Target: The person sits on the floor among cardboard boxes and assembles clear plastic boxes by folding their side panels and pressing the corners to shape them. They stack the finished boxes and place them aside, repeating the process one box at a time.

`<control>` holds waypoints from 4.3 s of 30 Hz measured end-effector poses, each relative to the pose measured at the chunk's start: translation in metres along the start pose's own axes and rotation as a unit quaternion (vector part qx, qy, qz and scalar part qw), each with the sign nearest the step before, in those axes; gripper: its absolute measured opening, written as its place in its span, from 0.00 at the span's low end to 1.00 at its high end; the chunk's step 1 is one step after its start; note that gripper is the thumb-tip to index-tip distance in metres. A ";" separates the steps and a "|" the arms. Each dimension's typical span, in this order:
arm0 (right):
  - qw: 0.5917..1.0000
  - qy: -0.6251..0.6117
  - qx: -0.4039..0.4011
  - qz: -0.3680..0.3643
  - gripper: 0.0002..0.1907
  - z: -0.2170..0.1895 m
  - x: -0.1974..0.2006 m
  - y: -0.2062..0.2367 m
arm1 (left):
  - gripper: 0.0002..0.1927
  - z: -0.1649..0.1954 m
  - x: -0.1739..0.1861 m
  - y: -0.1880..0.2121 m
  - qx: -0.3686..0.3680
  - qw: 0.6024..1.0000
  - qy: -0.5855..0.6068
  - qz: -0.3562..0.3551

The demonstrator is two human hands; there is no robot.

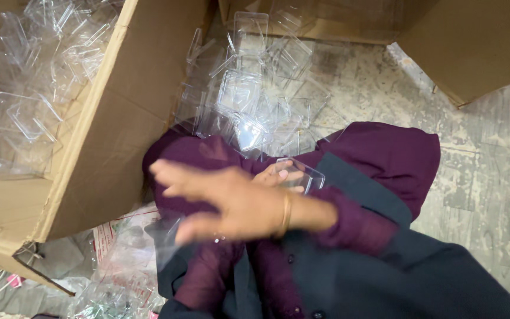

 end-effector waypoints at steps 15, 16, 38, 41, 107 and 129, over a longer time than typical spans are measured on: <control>0.846 0.447 -0.223 0.189 0.26 0.197 0.178 0.112 | 0.41 0.077 0.014 0.066 -0.332 0.930 0.003 0.156; 0.842 0.426 -0.238 0.228 0.21 0.190 0.175 0.119 | 0.41 0.082 0.012 0.070 -0.321 0.933 -0.003 0.163; 0.956 0.216 -0.051 0.190 0.44 0.028 0.116 0.107 | 0.40 0.077 -0.040 0.019 -0.129 0.989 -0.058 0.049; 0.951 0.221 -0.062 0.207 0.65 0.007 0.111 0.107 | 0.40 0.077 -0.043 0.012 -0.110 0.991 -0.064 0.049; 0.871 0.372 -0.151 0.283 0.60 0.111 0.233 0.198 | 0.07 0.073 0.007 -0.202 -0.169 0.908 -0.373 0.086; 0.814 -0.177 0.048 0.552 0.50 0.073 0.228 0.222 | 0.34 0.104 -0.021 -0.172 -0.221 0.863 -0.443 0.107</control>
Point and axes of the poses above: each hand's wrist, its own y-axis away from the middle knuckle, its own x-axis out of the back of the hand, z = x × y, the point moved 3 cm from there along -y, towards the middle knuckle, and after that the axes turned 6 degrees about -y, right-handed, at the moved point
